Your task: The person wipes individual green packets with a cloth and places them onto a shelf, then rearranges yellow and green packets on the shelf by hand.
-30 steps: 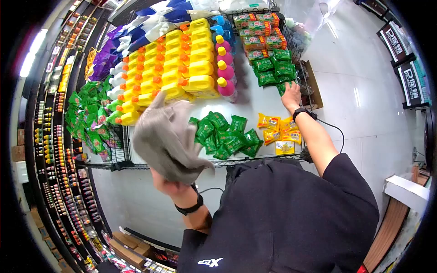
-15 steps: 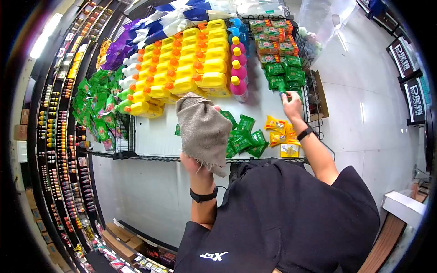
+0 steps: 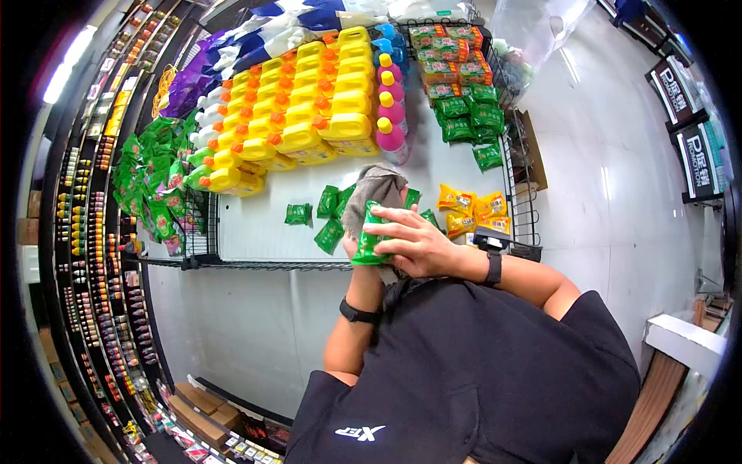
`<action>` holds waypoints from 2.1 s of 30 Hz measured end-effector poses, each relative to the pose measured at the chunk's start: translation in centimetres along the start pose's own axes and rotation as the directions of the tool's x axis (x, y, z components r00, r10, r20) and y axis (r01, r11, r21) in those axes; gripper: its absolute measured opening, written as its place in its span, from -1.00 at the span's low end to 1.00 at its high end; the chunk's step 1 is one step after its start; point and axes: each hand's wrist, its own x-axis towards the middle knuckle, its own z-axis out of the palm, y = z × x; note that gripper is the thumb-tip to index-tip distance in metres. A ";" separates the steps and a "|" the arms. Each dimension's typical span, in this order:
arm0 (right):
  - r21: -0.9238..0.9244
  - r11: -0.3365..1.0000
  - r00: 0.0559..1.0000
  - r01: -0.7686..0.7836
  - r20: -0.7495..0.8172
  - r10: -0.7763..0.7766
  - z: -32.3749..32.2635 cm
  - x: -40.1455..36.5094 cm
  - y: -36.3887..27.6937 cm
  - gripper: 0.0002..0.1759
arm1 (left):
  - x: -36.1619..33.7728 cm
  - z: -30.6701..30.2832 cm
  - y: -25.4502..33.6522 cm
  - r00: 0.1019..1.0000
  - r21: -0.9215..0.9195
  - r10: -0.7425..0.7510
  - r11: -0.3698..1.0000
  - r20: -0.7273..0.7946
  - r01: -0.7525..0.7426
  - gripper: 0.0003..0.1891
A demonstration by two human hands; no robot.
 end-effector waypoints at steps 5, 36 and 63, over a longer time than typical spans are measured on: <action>-0.091 0.995 0.999 -0.038 0.016 0.039 -1.9 1.2 1.5 -0.60 | -3.1 3.9 -0.2 0.981 0.115 0.091 0.987 0.171 -0.112 -0.41; 0.867 -0.479 0.537 -0.139 0.472 0.699 3.7 -4.3 4.8 -0.49 | -1.1 4.3 0.0 0.772 0.440 0.007 -0.825 0.636 -0.355 -0.55; -0.403 0.509 0.557 -0.760 0.000 0.831 7.4 -11.6 17.0 -0.38 | -9.1 6.3 5.6 0.672 0.903 0.611 -0.357 0.418 -0.237 -0.51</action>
